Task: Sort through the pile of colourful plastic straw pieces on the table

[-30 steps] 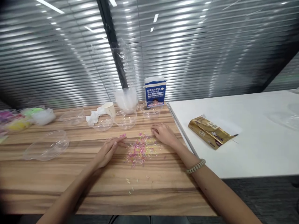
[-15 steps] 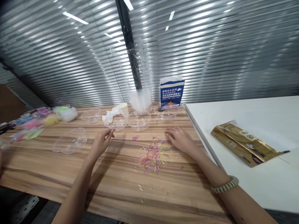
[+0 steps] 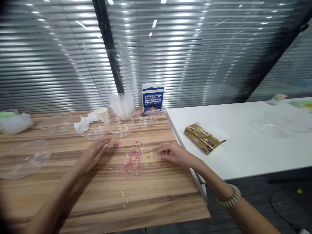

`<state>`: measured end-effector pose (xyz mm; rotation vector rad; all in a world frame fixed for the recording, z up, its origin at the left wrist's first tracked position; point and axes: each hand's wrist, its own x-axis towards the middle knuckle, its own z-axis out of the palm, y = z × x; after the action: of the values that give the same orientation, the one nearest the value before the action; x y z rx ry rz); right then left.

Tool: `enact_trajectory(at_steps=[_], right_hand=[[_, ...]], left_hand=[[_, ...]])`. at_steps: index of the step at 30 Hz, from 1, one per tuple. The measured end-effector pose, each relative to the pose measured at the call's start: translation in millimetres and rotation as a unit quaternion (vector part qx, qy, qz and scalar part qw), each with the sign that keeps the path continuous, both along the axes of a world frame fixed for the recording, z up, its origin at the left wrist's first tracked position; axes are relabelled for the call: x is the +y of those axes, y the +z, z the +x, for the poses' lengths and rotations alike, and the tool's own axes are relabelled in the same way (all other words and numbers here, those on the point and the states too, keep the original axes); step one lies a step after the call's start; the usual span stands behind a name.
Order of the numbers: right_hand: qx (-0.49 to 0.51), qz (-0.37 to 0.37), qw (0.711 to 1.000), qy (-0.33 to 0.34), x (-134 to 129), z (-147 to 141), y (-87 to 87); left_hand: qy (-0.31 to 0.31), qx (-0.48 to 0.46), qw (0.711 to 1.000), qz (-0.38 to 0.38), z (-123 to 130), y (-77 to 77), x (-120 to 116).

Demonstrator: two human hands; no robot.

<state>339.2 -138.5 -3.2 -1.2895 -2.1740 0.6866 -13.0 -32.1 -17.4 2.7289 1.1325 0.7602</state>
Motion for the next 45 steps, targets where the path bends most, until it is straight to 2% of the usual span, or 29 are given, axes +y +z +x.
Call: enact_trajectory(at_steps=[3,6,8,12,16,19,22,24,27,29,32,35,37,39,41,45], right_hand=[[0.009,-0.031,0.998,0.063,-21,6,-2.5],[0.009,-0.017,0.999,0.04,-27,7,-15.6],[0.012,0.001,1.0,0.025,-27,6,-24.7],[0.012,0.014,1.0,0.011,-26,5,-36.4],[0.009,0.013,1.0,-0.001,-30,4,-39.7],[-0.009,0.0,1.0,-0.003,-33,0,-36.0],[-0.019,-0.005,1.0,0.001,-28,-12,-24.5],[-0.024,0.01,1.0,-0.001,-17,-29,-14.2],[-0.02,0.074,0.997,0.023,14,-67,-1.8],[-0.024,0.103,0.993,0.045,40,-98,0.6],[-0.038,0.151,0.985,0.072,80,-138,-4.7],[-0.081,0.179,0.98,0.037,104,-159,-14.0],[-0.09,0.192,0.977,0.022,105,-159,-18.5],[-0.085,0.205,0.975,0.026,95,-149,-20.3],[-0.083,0.21,0.973,0.037,76,-134,-19.7],[-0.081,0.202,0.976,0.01,33,-101,-17.0]], left_hand=[[0.068,-0.04,0.997,0.024,-3,3.6,2],[0.179,-0.118,0.976,0.039,-9,3.9,5],[0.224,-0.16,0.961,0.039,-13,2.4,7],[0.239,-0.185,0.953,0.021,-18,-2.4,10],[0.238,-0.179,0.955,0.02,-16,-6.6,10],[0.226,-0.172,0.958,0.026,-12,-8.5,8],[0.206,-0.174,0.962,0.03,-7,-10.1,6],[0.192,-0.18,0.964,0.029,-5,-10.9,5],[0.166,-0.191,0.968,0.009,-3,-9.5,3],[0.134,-0.2,0.97,-0.03,-4,-5.3,1],[0.045,-0.19,0.97,-0.146,-5,5.7,-5],[-0.039,-0.129,0.956,-0.262,-4,15.8,-13],[-0.076,-0.08,0.947,-0.301,-2,18.4,-19],[-0.103,-0.039,0.94,-0.322,2,17.5,-23],[-0.113,-0.015,0.936,-0.332,6,14.8,-26],[-0.093,0.012,0.948,-0.303,11,11.4,-30]])
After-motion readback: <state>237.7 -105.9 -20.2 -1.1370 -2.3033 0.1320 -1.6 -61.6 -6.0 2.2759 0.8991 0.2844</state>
